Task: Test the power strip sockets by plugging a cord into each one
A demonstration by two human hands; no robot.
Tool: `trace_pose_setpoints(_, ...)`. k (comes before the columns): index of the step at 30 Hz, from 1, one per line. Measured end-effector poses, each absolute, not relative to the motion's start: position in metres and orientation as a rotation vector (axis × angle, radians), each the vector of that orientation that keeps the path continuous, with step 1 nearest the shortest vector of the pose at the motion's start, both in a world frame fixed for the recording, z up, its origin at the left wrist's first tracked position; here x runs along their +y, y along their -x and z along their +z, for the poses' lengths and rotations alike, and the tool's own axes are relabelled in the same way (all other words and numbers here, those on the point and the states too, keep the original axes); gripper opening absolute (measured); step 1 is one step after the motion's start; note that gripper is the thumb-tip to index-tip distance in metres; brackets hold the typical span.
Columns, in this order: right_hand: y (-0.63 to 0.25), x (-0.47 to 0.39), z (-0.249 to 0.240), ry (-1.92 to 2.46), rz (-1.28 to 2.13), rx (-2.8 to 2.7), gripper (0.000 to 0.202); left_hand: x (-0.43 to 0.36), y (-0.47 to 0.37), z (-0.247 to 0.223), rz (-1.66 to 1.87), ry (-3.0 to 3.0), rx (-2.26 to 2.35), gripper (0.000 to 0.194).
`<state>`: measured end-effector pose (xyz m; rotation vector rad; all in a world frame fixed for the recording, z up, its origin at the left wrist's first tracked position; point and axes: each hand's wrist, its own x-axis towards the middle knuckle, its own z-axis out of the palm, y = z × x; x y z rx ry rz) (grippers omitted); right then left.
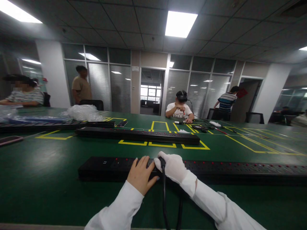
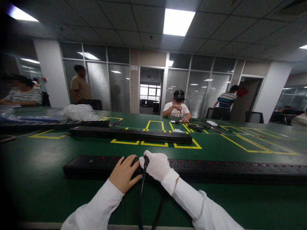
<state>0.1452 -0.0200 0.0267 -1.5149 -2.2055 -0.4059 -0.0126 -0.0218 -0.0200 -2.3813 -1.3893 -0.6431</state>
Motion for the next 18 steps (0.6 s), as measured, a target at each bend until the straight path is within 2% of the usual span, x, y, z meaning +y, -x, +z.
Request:
trace_pose_setpoints(9, -0.146, -0.021, 0.028, 1.472, -0.45, -2.222, 0.029, -0.022, 0.013, -0.018, -0.606, 2.39, -1.379, 0.044)
trace_pose_setpoints(18, -0.149, -0.011, 0.029, 1.554, -0.295, -2.242, 0.033, -0.023, 0.013, -0.017, -0.593, 2.391, -1.395, 0.045)
